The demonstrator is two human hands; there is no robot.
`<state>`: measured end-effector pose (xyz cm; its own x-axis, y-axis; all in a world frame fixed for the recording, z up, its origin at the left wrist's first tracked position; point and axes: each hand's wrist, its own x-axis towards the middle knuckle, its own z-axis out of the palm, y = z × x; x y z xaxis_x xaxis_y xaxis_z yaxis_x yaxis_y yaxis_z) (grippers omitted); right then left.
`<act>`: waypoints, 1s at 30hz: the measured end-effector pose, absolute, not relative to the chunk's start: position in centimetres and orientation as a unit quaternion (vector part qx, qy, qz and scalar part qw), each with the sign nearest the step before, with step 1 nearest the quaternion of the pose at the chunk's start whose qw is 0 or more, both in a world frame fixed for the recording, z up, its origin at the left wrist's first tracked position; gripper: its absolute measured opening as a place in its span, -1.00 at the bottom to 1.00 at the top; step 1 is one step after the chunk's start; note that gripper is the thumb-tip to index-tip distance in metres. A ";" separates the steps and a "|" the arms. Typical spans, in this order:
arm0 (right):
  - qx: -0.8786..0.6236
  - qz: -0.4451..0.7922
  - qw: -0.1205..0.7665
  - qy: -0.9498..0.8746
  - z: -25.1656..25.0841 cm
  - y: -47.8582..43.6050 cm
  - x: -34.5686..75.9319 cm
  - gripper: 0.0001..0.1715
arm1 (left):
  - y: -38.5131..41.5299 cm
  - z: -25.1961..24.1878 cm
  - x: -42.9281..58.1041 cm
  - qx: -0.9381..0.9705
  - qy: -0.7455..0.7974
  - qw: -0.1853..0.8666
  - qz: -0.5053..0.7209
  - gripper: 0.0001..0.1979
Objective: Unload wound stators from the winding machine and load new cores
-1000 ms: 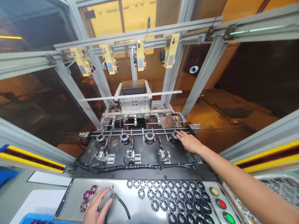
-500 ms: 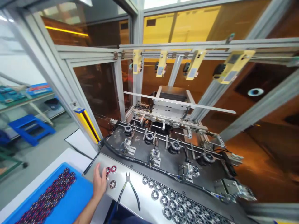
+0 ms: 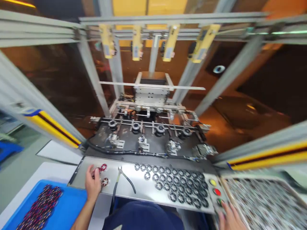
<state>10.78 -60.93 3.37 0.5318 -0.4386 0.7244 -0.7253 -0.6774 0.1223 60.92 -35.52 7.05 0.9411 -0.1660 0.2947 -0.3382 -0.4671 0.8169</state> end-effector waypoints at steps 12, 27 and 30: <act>0.767 0.407 0.188 -0.459 1.9 -64.3 12.3 -0.57 | -36.0 6.7 61.2 0.886 -0.173 0.419 0.097 -0.37; 0.782 0.392 0.142 -0.464 1.6 -63.8 13.0 -0.58 | -36.3 7.0 61.1 0.894 -0.174 0.401 0.100 -0.37; 0.783 0.390 0.139 -0.463 2.0 -63.4 12.9 -0.57 | -36.2 7.0 61.1 0.892 -0.176 0.404 0.100 -0.37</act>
